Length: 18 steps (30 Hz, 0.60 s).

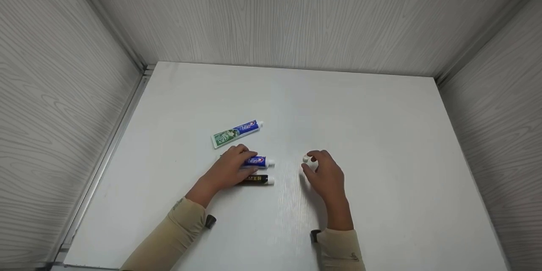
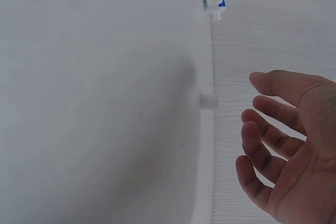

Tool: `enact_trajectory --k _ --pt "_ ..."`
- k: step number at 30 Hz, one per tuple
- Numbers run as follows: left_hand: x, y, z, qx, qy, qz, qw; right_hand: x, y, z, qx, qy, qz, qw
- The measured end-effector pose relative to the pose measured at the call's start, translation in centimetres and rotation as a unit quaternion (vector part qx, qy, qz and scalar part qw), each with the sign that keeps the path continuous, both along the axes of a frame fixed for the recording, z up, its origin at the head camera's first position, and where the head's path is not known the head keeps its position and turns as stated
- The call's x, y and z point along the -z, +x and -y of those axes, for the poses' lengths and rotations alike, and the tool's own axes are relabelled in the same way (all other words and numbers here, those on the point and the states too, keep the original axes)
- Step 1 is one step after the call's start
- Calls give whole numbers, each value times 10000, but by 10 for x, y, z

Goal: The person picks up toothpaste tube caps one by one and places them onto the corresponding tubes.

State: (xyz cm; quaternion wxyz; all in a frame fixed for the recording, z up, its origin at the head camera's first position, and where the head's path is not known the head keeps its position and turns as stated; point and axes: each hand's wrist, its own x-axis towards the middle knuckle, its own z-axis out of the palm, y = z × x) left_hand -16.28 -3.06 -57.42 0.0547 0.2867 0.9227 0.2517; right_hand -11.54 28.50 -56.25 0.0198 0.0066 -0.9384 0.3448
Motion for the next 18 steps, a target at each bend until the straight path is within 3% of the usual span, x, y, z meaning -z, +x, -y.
enact_trajectory --k 11,18 --pt "-6 -12 6 -124 24 -21 9999 3 -11 -6 -50 104 185 9998" --pt "-4 -22 8 -302 359 -495 9977 4 -15 -5 -14 183 480 9987"
